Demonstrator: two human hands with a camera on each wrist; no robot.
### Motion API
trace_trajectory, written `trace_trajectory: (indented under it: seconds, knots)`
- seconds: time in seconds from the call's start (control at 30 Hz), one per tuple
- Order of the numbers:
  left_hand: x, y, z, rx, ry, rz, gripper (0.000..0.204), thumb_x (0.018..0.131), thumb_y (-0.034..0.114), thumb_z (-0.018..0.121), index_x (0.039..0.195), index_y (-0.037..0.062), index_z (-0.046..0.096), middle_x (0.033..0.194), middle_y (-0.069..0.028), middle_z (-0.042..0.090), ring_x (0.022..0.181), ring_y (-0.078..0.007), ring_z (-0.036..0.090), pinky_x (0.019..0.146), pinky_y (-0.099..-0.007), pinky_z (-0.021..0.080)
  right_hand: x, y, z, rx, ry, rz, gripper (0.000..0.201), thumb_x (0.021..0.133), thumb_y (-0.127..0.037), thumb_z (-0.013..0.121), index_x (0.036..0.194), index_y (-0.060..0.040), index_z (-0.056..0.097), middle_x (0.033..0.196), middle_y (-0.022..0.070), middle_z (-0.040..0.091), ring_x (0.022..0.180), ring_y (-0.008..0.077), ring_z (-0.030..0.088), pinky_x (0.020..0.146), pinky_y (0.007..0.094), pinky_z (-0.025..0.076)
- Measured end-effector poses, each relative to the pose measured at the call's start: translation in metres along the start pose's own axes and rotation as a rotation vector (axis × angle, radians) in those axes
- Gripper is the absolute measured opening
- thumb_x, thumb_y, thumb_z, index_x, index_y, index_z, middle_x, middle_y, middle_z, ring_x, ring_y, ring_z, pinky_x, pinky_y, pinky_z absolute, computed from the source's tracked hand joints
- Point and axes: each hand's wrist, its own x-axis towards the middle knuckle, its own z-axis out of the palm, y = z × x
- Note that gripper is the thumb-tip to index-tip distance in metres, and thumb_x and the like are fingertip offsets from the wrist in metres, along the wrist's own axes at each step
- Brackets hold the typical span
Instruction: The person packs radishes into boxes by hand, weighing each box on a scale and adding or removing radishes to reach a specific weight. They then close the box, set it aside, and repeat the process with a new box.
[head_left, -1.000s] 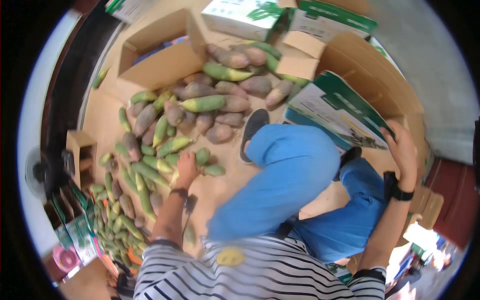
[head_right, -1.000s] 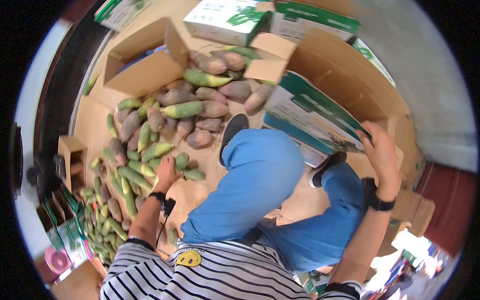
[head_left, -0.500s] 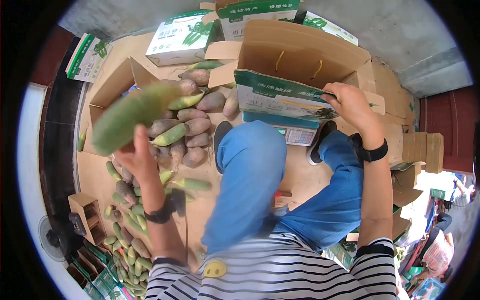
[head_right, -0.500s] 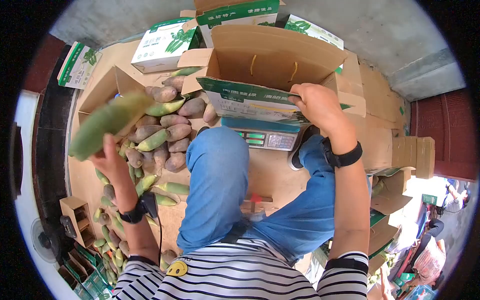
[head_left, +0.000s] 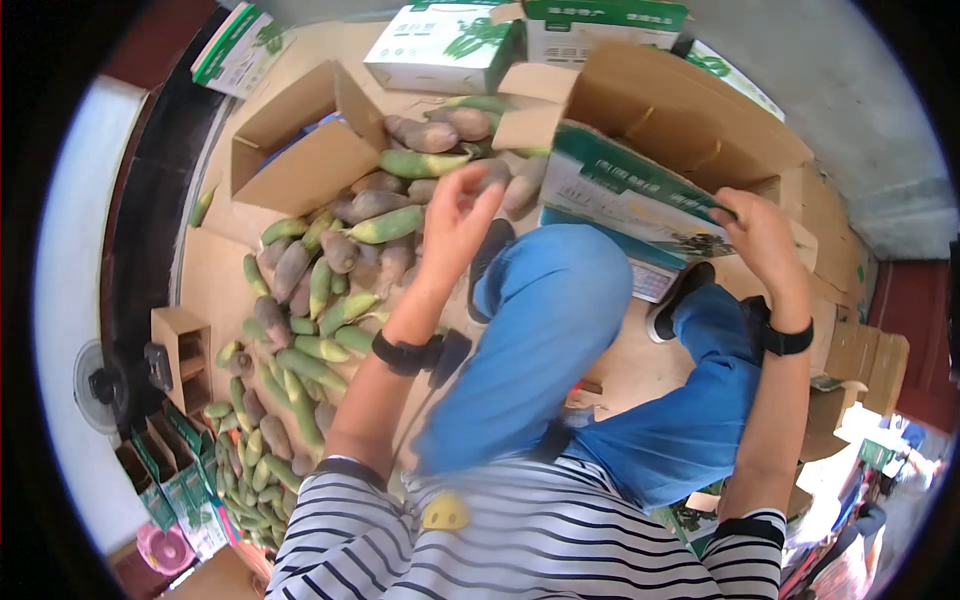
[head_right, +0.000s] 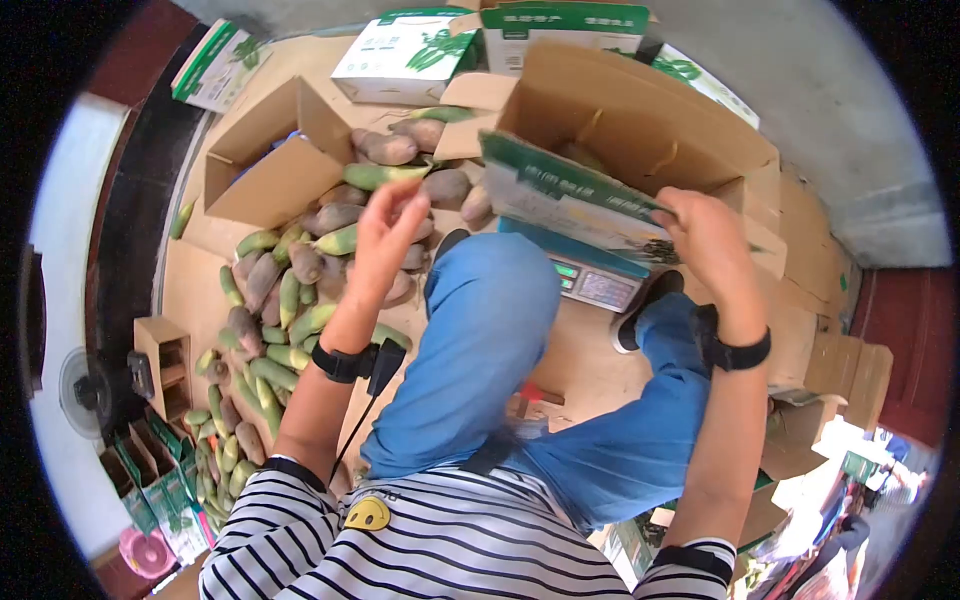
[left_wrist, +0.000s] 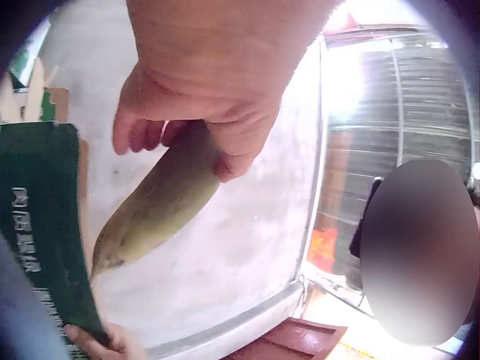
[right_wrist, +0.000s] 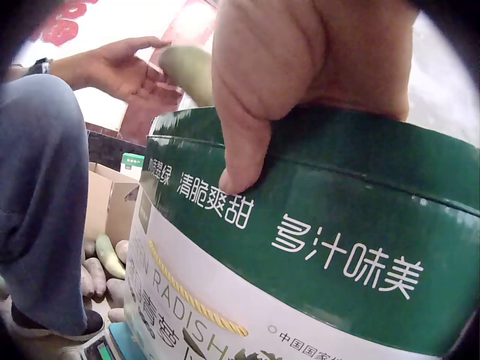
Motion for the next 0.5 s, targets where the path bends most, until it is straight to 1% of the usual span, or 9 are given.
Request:
trace_trajectory:
  seconds: [0.07, 0.13, 0.17, 0.23, 0.27, 0.3, 0.33, 0.37, 0.5]
  knots:
    - [-0.027, -0.051, -0.030, 0.062, -0.072, -0.122, 0.034, 0.082, 0.020, 0.070, 0.109, 0.0008, 0.062, 0.102, -0.0118, 0.063, 0.093, -0.0195, 0.061, 0.078, -0.0330, 0.048, 0.003, -0.008, -0.004, -0.043, 0.032, -0.016, 0.012, 0.083, -0.010, 0.063, 0.087, -0.0021, 0.055, 0.083, 0.0183, 0.057, 0.083, 0.0391, 0.056, 0.069, 0.0453, 0.044]
    - [-0.051, -0.097, -0.062, 0.447, -0.222, -0.288, 0.033, 0.086, 0.023, 0.066, 0.108, -0.0008, 0.061, 0.104, -0.0120, 0.064, 0.098, -0.0178, 0.059, 0.087, -0.0310, 0.047, 0.005, -0.009, -0.004, 0.030, 0.030, -0.001, 0.013, 0.083, -0.011, 0.062, 0.086, -0.0015, 0.054, 0.082, 0.0190, 0.056, 0.080, 0.0397, 0.055, 0.067, 0.0444, 0.044]
    - [-0.061, -0.111, -0.075, 0.444, -0.214, -0.294, 0.033, 0.086, 0.023, 0.066, 0.108, -0.0008, 0.061, 0.104, -0.0120, 0.064, 0.098, -0.0178, 0.059, 0.087, -0.0310, 0.047, 0.005, -0.007, -0.004, 0.030, 0.024, -0.009, 0.013, 0.083, -0.011, 0.062, 0.086, -0.0015, 0.054, 0.082, 0.0190, 0.056, 0.080, 0.0397, 0.055, 0.067, 0.0444, 0.044]
    - [-0.077, -0.135, -0.097, 0.689, -0.228, -0.264, 0.034, 0.081, 0.024, 0.068, 0.105, -0.0005, 0.062, 0.101, -0.0182, 0.063, 0.097, -0.0289, 0.059, 0.086, -0.0376, 0.048, 0.005, -0.006, -0.003, 0.037, 0.008, -0.036, 0.014, 0.084, -0.012, 0.061, 0.086, -0.0009, 0.052, 0.081, 0.0199, 0.054, 0.078, 0.0403, 0.054, 0.067, 0.0438, 0.043]
    - [-0.078, -0.149, -0.106, 0.687, -0.223, -0.272, 0.034, 0.081, 0.024, 0.068, 0.105, -0.0005, 0.062, 0.101, -0.0182, 0.063, 0.097, -0.0289, 0.059, 0.086, -0.0376, 0.048, 0.006, -0.008, -0.003, 0.036, 0.001, -0.042, 0.014, 0.084, -0.012, 0.061, 0.086, -0.0009, 0.052, 0.081, 0.0199, 0.054, 0.078, 0.0403, 0.054, 0.067, 0.0438, 0.043]
    - [-0.075, -0.164, -0.114, 0.790, -0.211, -0.239, 0.035, 0.078, 0.022, 0.068, 0.104, -0.0001, 0.062, 0.102, -0.0198, 0.062, 0.098, -0.0337, 0.057, 0.086, -0.0410, 0.047, 0.006, -0.010, -0.005, 0.054, -0.019, -0.001, 0.014, 0.085, -0.012, 0.061, 0.086, -0.0007, 0.052, 0.081, 0.0198, 0.055, 0.078, 0.0405, 0.053, 0.067, 0.0434, 0.043]
    - [-0.070, -0.165, -0.117, 0.893, -0.197, -0.205, 0.035, 0.076, 0.021, 0.067, 0.103, 0.0002, 0.061, 0.102, -0.0214, 0.060, 0.098, -0.0385, 0.055, 0.085, -0.0444, 0.047, 0.006, -0.013, -0.006, 0.071, -0.040, 0.039, 0.014, 0.085, -0.011, 0.060, 0.086, -0.0005, 0.052, 0.080, 0.0197, 0.055, 0.078, 0.0406, 0.053, 0.067, 0.0429, 0.043]
    - [-0.062, -0.166, -0.118, 0.946, -0.155, -0.196, 0.037, 0.073, 0.018, 0.067, 0.105, 0.0011, 0.058, 0.107, -0.0216, 0.057, 0.099, -0.0399, 0.054, 0.085, -0.0460, 0.047, 0.007, -0.013, -0.005, 0.068, -0.049, 0.029, 0.014, 0.085, -0.011, 0.060, 0.086, -0.0005, 0.052, 0.080, 0.0197, 0.055, 0.078, 0.0406, 0.053, 0.067, 0.0429, 0.043]
    - [-0.029, -0.170, -0.118, 1.059, -0.138, -0.219, 0.040, 0.074, 0.017, 0.067, 0.110, 0.0028, 0.055, 0.115, -0.0212, 0.055, 0.101, -0.0392, 0.055, 0.086, -0.0452, 0.047, 0.009, -0.012, -0.005, 0.092, -0.016, 0.050, 0.011, 0.085, -0.010, 0.059, 0.088, -0.0001, 0.055, 0.082, 0.0203, 0.056, 0.078, 0.0402, 0.054, 0.067, 0.0414, 0.043]
